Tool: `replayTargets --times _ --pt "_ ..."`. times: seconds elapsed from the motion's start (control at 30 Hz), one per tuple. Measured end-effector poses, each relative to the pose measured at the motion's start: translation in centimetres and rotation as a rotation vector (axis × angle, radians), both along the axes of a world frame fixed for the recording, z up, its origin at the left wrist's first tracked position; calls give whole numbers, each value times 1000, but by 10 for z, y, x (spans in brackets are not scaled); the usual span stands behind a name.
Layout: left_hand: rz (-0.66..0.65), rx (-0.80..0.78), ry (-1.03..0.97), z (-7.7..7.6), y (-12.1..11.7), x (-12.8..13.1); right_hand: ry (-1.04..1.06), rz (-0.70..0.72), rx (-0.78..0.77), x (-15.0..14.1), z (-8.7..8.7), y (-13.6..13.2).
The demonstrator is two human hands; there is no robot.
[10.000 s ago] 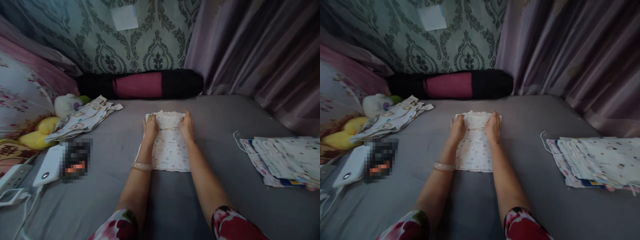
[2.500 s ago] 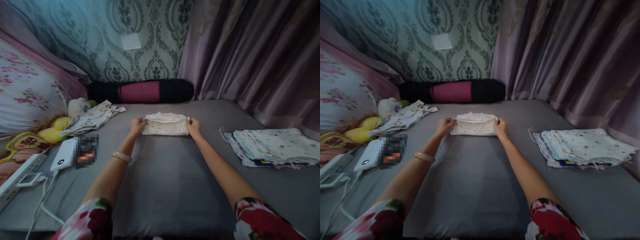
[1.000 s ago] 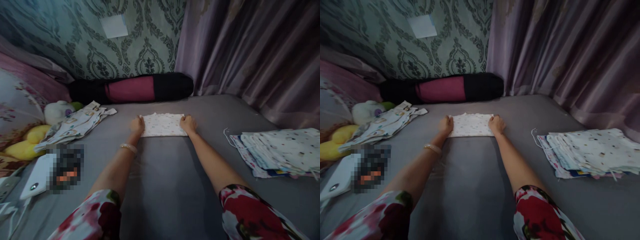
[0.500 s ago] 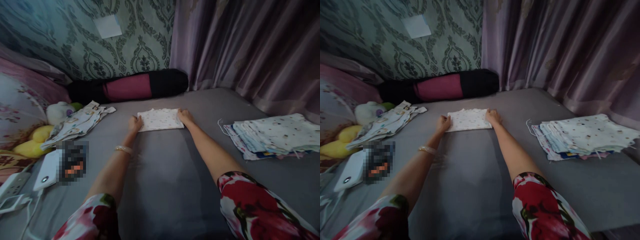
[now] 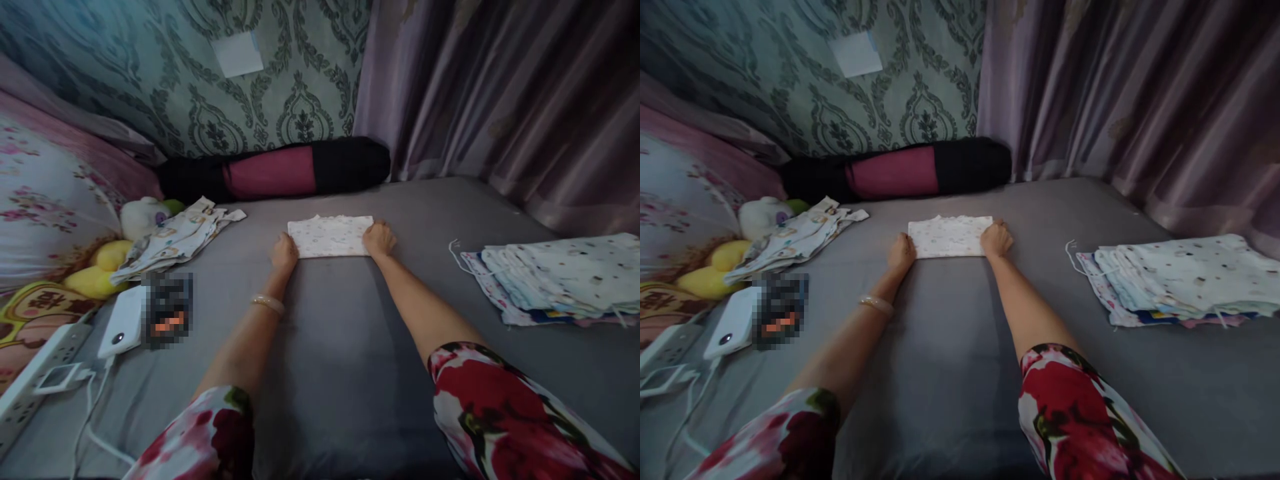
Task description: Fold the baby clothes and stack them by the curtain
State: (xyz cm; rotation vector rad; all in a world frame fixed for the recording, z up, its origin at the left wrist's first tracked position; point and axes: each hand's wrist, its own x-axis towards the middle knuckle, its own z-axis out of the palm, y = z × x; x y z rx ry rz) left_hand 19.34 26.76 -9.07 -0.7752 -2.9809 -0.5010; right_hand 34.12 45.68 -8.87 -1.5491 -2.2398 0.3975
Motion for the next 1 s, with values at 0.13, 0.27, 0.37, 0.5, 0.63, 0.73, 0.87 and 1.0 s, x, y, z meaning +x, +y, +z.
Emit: replayTargets --times 0.13,0.27,0.37,0.5,0.63,0.73,0.87,1.0 --pt "-7 31 7 -7 0 -4 -25 9 14 -1 -1 0" --pt "-4 88 -33 -5 -2 -11 -100 67 -111 4 12 10" --pt "9 135 35 3 1 -12 -128 161 26 4 26 8" --pt "-152 116 197 11 17 2 -109 418 261 -12 34 -16" --pt "-417 54 186 7 39 18 -116 708 265 -36 19 -43" --pt "-447 28 164 1 47 19 -165 806 223 -49 6 -50" --pt "-483 -16 152 -3 48 9 -193 830 180 -56 0 -47" --pt "-497 -36 115 -7 49 4 -209 845 177 -55 -1 -46"
